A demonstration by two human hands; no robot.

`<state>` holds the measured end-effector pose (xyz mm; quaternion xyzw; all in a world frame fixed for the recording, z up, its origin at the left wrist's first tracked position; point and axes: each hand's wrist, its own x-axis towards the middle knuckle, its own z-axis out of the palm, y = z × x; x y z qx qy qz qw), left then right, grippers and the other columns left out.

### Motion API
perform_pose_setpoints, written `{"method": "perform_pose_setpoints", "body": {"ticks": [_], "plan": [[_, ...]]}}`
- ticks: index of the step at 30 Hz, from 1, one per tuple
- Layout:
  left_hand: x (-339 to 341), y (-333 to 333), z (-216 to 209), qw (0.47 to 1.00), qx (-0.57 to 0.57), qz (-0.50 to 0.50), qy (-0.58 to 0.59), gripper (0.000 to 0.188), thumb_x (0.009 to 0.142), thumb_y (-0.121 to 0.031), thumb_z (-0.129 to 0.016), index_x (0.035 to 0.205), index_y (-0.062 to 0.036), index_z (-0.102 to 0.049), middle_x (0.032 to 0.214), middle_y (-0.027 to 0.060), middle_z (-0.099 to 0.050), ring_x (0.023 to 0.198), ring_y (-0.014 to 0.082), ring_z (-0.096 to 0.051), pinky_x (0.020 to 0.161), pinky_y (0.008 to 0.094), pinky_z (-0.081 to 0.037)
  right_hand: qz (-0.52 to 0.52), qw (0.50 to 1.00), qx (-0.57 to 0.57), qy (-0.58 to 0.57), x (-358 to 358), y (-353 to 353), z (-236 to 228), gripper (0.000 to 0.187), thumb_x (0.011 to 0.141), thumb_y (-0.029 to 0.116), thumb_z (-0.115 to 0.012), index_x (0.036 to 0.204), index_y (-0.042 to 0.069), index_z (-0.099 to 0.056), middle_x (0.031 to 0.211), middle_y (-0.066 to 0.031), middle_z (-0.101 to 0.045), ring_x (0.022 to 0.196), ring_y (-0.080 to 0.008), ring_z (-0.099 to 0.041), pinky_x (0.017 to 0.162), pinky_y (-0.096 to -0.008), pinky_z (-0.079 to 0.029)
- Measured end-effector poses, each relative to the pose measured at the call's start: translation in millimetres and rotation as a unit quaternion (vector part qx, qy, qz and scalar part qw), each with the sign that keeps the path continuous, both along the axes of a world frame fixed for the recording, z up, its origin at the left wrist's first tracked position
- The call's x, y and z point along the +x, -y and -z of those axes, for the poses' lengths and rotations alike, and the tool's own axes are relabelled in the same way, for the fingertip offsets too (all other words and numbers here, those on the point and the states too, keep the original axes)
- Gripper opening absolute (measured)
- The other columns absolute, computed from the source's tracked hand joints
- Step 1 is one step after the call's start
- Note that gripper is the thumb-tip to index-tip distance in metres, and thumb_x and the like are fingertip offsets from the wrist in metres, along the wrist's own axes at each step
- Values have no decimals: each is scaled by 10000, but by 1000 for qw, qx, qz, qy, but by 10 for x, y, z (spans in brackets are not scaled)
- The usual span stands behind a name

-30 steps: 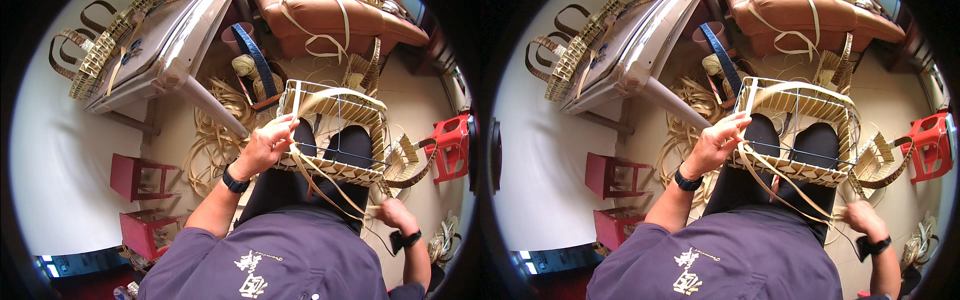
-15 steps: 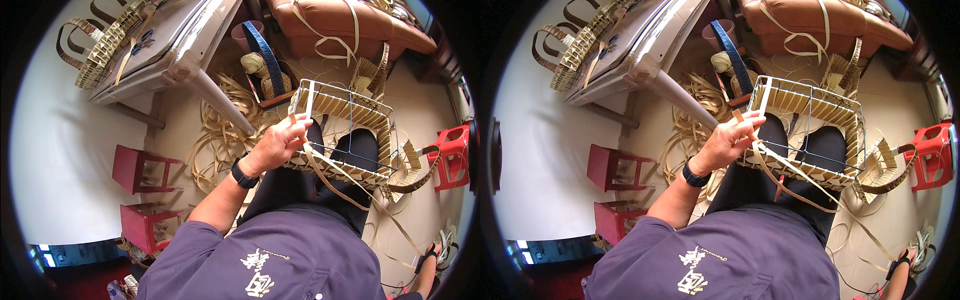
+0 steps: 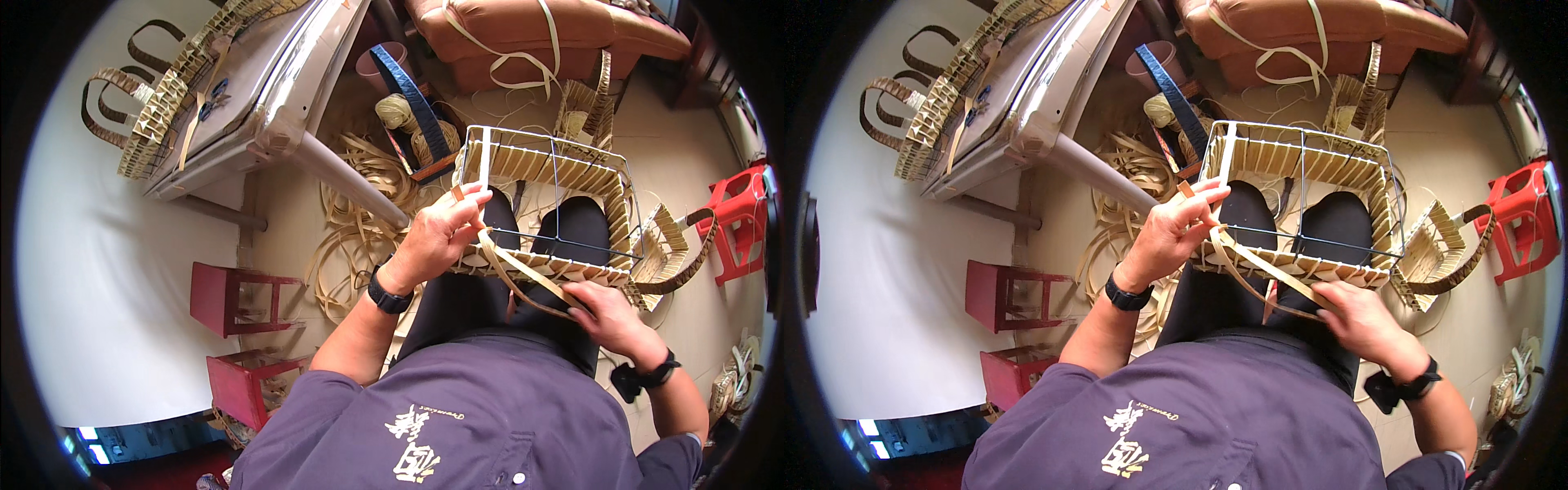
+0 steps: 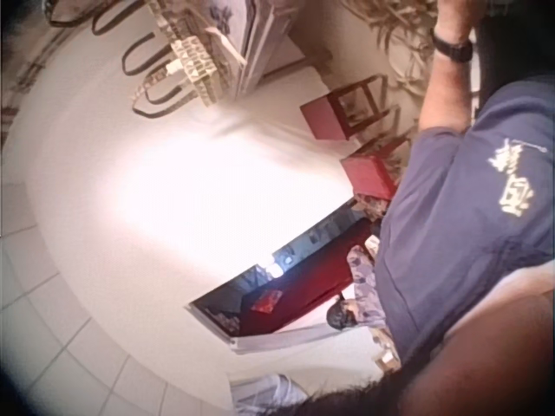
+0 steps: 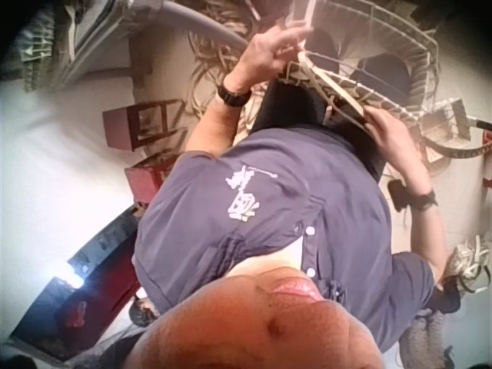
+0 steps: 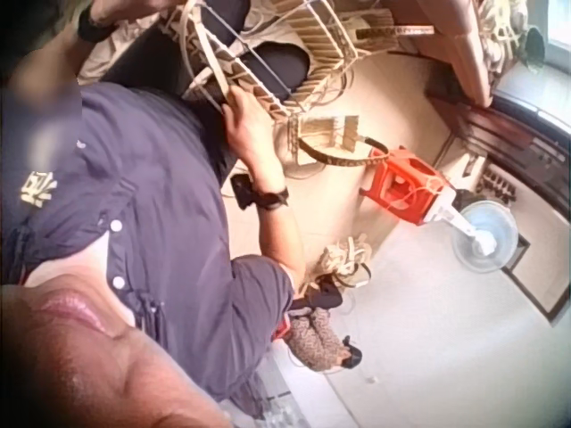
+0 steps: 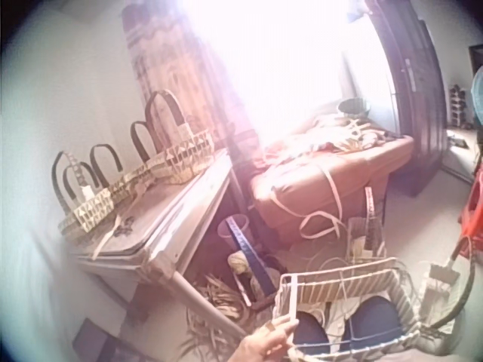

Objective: The person weaves a basket by hand, threading strips of bamboo through the frame and securing them by tucking the ends into the weave.

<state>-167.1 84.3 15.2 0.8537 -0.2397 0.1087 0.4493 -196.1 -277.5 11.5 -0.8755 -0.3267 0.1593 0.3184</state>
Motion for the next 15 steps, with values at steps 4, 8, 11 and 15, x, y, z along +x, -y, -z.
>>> {"method": "perform_pose_setpoints", "body": {"ticks": [4, 8, 11, 15], "plan": [[-4, -34, 8, 1000, -1, 5, 14, 373, 928, 107, -696, 1282, -3, -740, 1307, 184, -760, 1419, 348, -643, 1001, 396, -567, -13, 998, -24, 59, 115, -315, 280, 157, 967, 160, -729, 1083, 55, -719, 956, -191, -738, 904, -428, -730, 800, -496, -592], [-12, -89, 77, 999, -9, 25, 34, 133, 948, 72, -711, 1054, -8, -721, 1389, 188, -746, 1450, 388, -613, 1092, 430, -537, -93, 989, -117, -10, 203, 106, 308, 177, 945, 182, -725, 852, 42, -669, 734, -208, -652, 740, -426, -688, 667, -494, -544], [-32, -40, 7, 999, -30, 15, -4, 79, 956, 57, -711, 975, -16, -689, 1430, 201, -727, 1464, 412, -595, 1154, 453, -503, -142, 912, -377, 77, 63, 1204, 533, 110, 913, 142, -663, 828, 94, -713, 754, -142, -710, 740, -366, -723, 698, -463, -569], [52, -5, 13, 999, -33, 38, -2, 92, 942, 66, -709, 979, -18, -706, 1447, 221, -712, 1470, 402, -592, 1178, 445, -486, -142, 826, -544, -33, -235, 1690, 420, 169, 925, 203, -701, 892, 87, -819, 848, -111, -785, 867, -326, -782, 828, -460, -611]]}}
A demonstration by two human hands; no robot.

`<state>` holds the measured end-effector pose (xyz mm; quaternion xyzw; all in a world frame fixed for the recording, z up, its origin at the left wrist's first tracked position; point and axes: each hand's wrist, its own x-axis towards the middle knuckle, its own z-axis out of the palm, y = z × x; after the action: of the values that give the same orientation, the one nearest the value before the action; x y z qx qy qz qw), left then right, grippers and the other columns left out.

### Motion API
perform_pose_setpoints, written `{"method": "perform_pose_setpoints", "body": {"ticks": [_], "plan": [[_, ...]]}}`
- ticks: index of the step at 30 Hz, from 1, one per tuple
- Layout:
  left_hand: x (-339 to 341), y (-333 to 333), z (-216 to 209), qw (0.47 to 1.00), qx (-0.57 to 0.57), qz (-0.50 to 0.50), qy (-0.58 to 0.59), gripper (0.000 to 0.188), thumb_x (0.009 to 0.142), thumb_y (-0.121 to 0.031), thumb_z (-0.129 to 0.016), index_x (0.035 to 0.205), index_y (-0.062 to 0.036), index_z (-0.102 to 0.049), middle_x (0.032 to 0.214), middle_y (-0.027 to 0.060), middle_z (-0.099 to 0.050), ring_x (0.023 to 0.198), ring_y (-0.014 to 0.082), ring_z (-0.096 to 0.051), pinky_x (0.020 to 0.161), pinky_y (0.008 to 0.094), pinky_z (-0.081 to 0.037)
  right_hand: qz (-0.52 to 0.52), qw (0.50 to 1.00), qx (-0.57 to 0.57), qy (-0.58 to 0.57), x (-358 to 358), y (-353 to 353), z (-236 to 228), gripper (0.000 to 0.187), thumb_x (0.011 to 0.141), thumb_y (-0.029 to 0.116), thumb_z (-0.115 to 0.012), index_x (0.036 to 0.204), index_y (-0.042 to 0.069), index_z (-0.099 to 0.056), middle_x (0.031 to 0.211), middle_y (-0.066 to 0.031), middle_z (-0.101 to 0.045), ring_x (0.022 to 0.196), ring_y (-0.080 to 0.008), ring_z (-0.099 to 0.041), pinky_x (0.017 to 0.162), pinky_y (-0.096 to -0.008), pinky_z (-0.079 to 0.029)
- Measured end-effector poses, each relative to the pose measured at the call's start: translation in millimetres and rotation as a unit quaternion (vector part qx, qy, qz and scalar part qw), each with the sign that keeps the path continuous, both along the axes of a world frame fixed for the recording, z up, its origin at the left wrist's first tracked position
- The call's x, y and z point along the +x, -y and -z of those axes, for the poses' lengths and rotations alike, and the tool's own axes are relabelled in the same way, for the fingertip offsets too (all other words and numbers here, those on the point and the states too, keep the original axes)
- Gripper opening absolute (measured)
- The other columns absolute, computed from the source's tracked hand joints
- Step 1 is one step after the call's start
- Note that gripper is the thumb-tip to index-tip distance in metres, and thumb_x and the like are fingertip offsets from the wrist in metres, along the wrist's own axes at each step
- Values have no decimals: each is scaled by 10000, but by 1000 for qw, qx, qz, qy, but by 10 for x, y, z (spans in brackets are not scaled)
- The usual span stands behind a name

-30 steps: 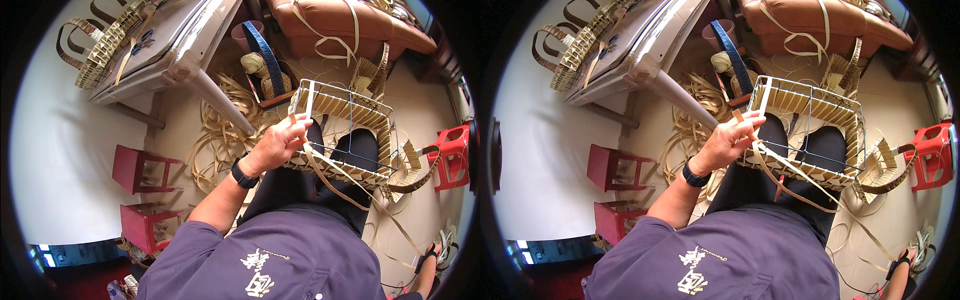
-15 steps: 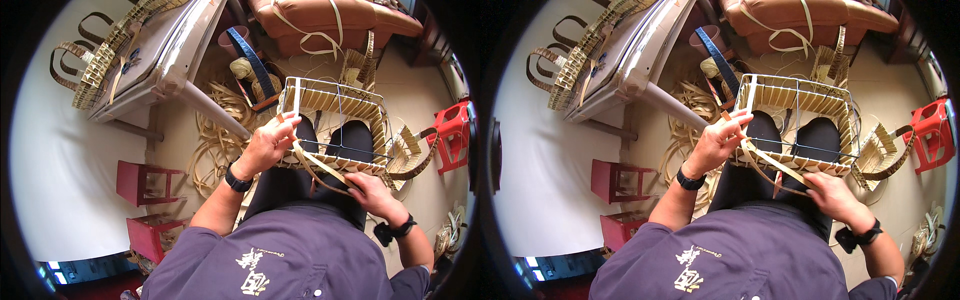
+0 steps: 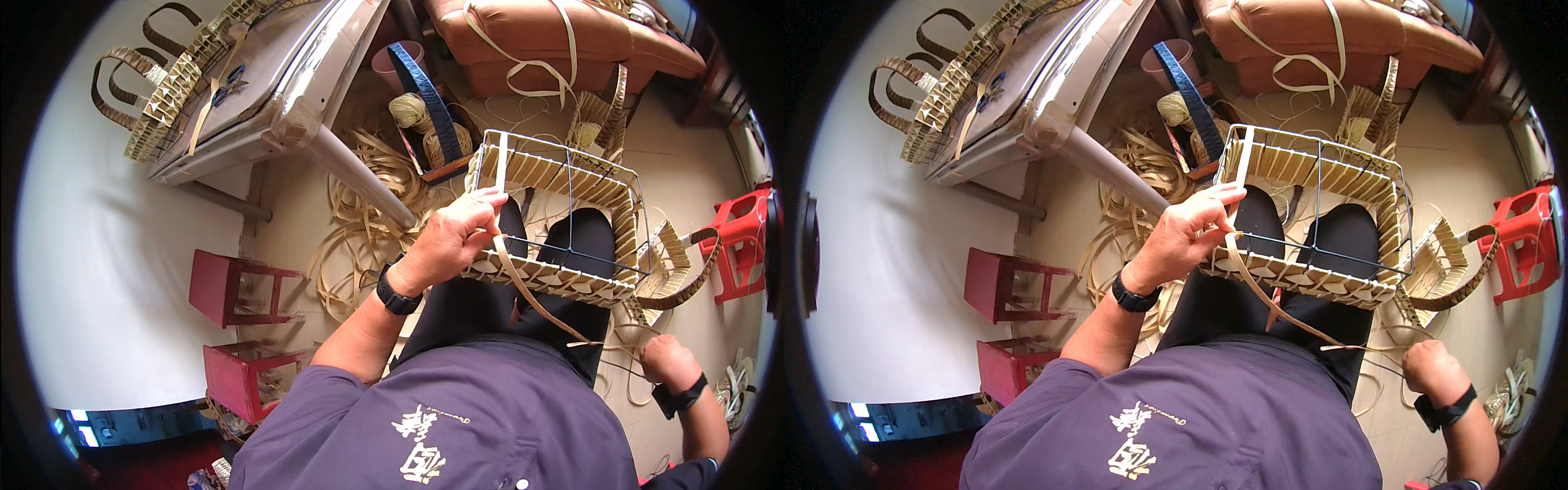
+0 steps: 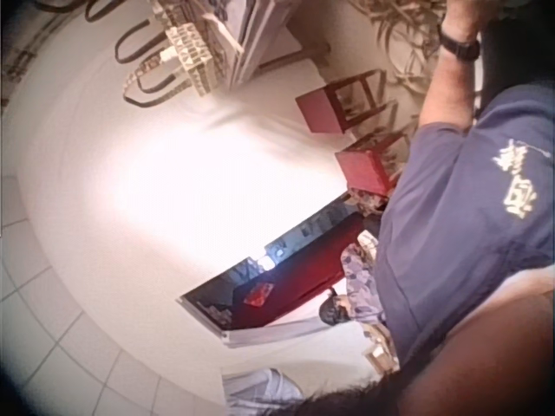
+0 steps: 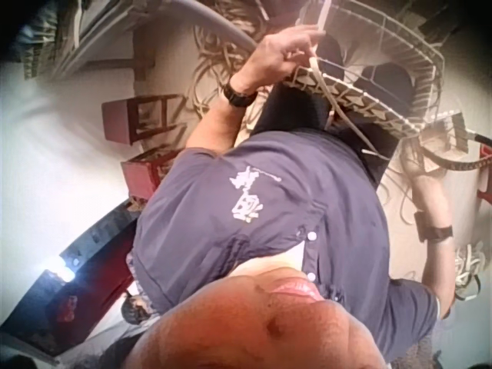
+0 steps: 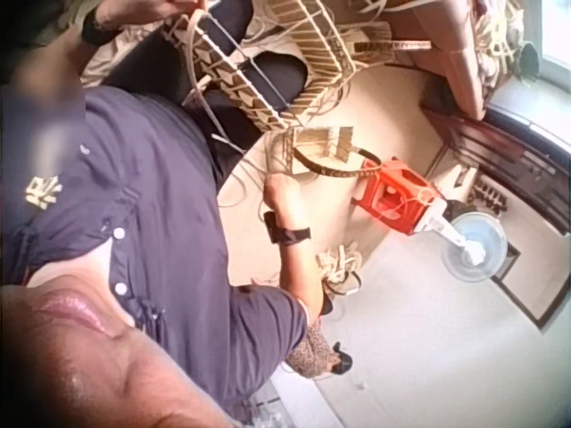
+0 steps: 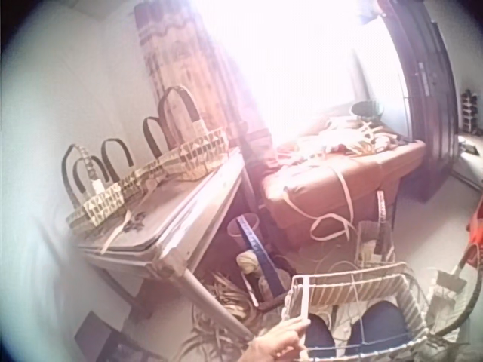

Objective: The person weaves a basket by hand, threading strips of bamboo through the frame and securing them by tucking the ends into the weave.

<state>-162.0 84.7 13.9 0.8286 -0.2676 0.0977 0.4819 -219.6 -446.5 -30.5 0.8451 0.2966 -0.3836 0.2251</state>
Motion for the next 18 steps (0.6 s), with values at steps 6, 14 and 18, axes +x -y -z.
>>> {"method": "perform_pose_setpoints", "body": {"ticks": [6, 14, 18], "plan": [[-22, 33, -23, 1000, 6, -13, -2, 118, 919, 90, -713, 970, -16, -714, 1453, 219, -707, 1453, 383, -610, 1160, 432, -502, 141, 805, 567, -100, 339, -1957, -1074, 533, 987, 232, -801, 1448, 14, -647, 1298, -222, -753, 1199, -372, -740, 1025, -438, -578], [-97, 20, -45, 1000, -6, -23, 9, 132, 879, 41, -808, 948, -4, -704, 1380, 219, -731, 1399, 388, -645, 1074, 425, -557, 327, 525, 629, -470, 522, -2507, -1300, 288, 1169, 209, -559, 1085, -20, -712, 807, -58, -738, 743, -122, -686, 766, -277, -559], [-119, 8, -23, 999, 3, -36, 31, 150, 880, 3, -856, 967, -21, -736, 1333, 178, -757, 1370, 352, -671, 1034, 409, -584, 348, 306, 765, -447, 1002, -2373, -1325, 232, 1159, 184, -519, 1200, -13, -634, 842, -33, -691, 759, -147, -676, 787, -303, -596]]}}
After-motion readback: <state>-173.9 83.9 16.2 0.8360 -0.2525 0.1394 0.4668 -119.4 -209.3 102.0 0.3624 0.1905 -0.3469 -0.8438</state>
